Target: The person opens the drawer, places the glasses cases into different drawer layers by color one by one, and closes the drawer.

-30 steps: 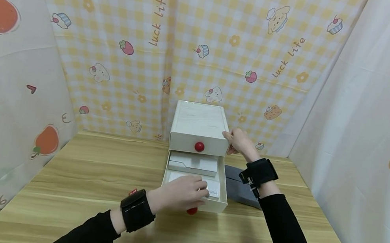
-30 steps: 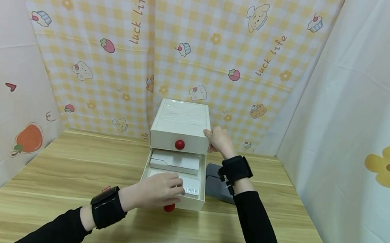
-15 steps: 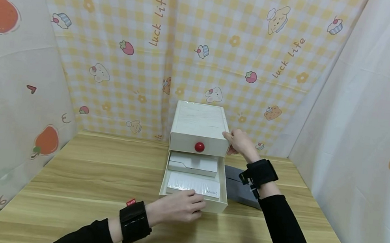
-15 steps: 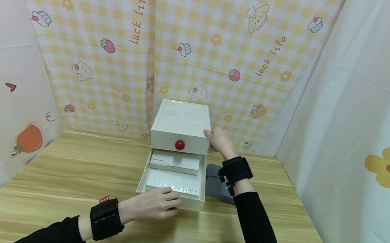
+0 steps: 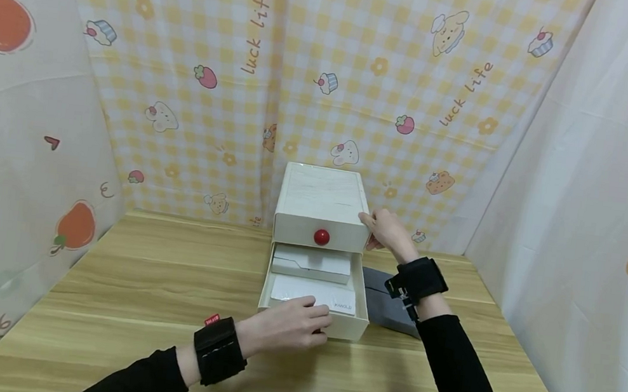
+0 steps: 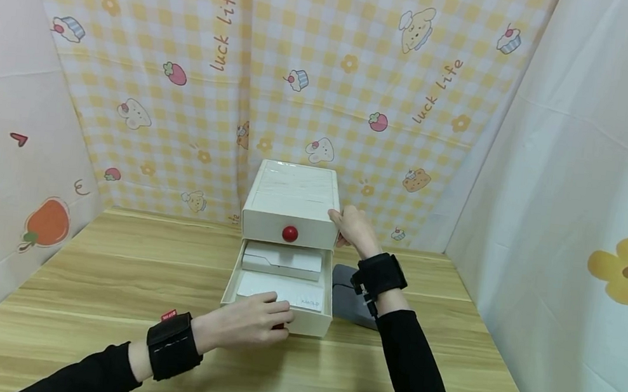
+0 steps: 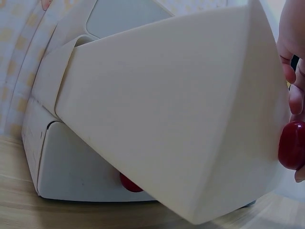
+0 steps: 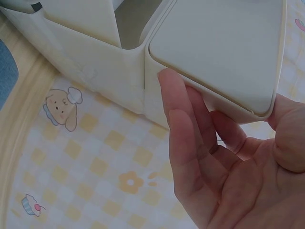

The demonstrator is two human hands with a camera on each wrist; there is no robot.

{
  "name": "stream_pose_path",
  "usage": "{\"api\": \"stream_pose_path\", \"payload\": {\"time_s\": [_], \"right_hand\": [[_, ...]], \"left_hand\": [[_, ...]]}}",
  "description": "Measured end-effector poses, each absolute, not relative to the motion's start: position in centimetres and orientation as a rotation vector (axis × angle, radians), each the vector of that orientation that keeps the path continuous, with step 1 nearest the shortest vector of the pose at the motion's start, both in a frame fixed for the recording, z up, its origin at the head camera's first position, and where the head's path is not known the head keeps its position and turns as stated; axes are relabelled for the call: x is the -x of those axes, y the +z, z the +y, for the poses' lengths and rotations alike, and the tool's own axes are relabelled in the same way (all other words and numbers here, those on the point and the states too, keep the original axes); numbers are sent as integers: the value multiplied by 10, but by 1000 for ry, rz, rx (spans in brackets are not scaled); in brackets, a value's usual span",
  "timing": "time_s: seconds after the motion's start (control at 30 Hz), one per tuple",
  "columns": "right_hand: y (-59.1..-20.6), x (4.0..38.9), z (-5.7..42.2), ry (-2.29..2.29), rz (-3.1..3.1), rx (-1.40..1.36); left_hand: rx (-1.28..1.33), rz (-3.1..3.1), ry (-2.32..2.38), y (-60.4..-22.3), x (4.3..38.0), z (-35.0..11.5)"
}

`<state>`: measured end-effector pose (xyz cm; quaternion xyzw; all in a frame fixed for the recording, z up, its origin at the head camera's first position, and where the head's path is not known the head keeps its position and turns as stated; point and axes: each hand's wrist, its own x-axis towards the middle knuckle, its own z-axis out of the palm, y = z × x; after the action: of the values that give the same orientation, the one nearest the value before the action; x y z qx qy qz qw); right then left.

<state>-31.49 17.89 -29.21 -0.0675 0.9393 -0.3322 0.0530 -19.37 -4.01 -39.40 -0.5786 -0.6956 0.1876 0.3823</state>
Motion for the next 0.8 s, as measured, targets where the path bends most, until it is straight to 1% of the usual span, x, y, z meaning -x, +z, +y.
{"api": "stream_pose_path", "payload": {"time_s": [0.33, 0.8], "right_hand": [[-292, 314, 179, -1021, 2860, 200], [-291, 313, 178, -1024, 2848, 181]], "left_hand": [[1451, -1867, 479, -390, 203, -37], [1252, -2032, 396, -399, 245, -36]]}}
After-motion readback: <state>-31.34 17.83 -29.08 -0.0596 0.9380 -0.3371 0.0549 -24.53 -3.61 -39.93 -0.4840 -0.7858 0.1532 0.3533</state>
